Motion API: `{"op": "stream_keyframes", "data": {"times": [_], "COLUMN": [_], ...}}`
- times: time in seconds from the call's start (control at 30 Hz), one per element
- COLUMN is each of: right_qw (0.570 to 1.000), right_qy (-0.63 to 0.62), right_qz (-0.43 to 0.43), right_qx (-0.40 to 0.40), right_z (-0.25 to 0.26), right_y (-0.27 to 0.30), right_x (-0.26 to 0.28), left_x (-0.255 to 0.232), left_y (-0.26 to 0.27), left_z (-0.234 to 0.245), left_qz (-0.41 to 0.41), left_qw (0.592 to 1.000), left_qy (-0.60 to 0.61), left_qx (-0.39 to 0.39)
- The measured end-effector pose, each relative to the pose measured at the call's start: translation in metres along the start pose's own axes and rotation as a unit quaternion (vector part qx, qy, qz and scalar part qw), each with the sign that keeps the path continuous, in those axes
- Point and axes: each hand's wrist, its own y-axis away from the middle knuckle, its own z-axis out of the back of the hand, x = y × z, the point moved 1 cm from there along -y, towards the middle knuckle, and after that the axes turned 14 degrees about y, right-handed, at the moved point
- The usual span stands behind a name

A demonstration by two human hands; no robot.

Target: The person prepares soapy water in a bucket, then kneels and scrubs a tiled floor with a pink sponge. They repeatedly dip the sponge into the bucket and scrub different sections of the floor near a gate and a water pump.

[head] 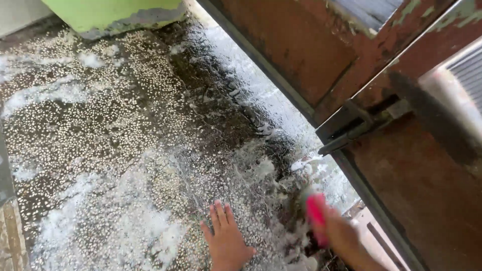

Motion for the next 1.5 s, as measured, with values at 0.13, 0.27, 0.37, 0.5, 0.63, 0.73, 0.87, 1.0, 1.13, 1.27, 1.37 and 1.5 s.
{"op": "stream_keyframes", "data": {"times": [0.13,0.27,0.37,0.5,0.63,0.73,0.87,1.0,1.13,1.27,1.37,1.5], "right_qw": [0.997,0.979,0.982,0.975,0.981,0.947,0.967,0.971,0.946,0.937,0.948,0.948], "right_qy": [-0.039,-0.077,-0.173,0.080,0.005,0.015,0.117,0.012,0.049,0.106,0.176,0.154], "right_qz": [-0.058,0.189,0.058,0.078,0.155,0.310,0.152,0.139,0.320,0.334,0.241,0.269], "right_qx": [-0.036,-0.004,-0.052,-0.195,-0.113,-0.081,-0.169,-0.192,-0.027,-0.020,-0.111,-0.074], "right_z": [0.055,0.061,0.090,0.144,0.127,0.142,0.119,0.107,0.056,0.067,0.094,0.074], "right_y": [-0.029,0.040,-0.031,-0.124,-0.025,0.031,-0.091,0.008,0.117,0.057,0.028,0.126], "right_x": [0.041,0.132,0.151,0.156,0.213,0.228,0.175,0.266,0.279,0.243,0.258,0.283], "left_x": [0.014,0.000,0.039,0.003,0.027,0.029,0.044,0.070,0.144,0.257,0.306,0.317], "left_y": [-0.010,0.012,-0.064,-0.021,-0.054,-0.053,-0.070,-0.015,-0.040,-0.027,0.050,0.115], "left_z": [-0.023,0.024,-0.081,-0.009,-0.068,-0.068,-0.116,-0.047,-0.093,-0.101,-0.013,0.072], "left_qz": [-0.026,0.002,-0.166,-0.001,-0.164,-0.179,-0.173,-0.185,-0.026,0.082,0.111,0.124], "left_qw": [0.999,0.996,0.793,0.992,0.795,0.784,0.775,0.956,0.858,0.903,0.932,0.900], "left_qy": [-0.034,-0.028,-0.080,0.031,-0.031,-0.028,-0.059,0.222,0.353,0.047,-0.003,0.073], "left_qx": [0.002,0.084,-0.581,0.126,-0.583,-0.594,-0.605,-0.059,-0.371,-0.419,-0.346,-0.411]}}
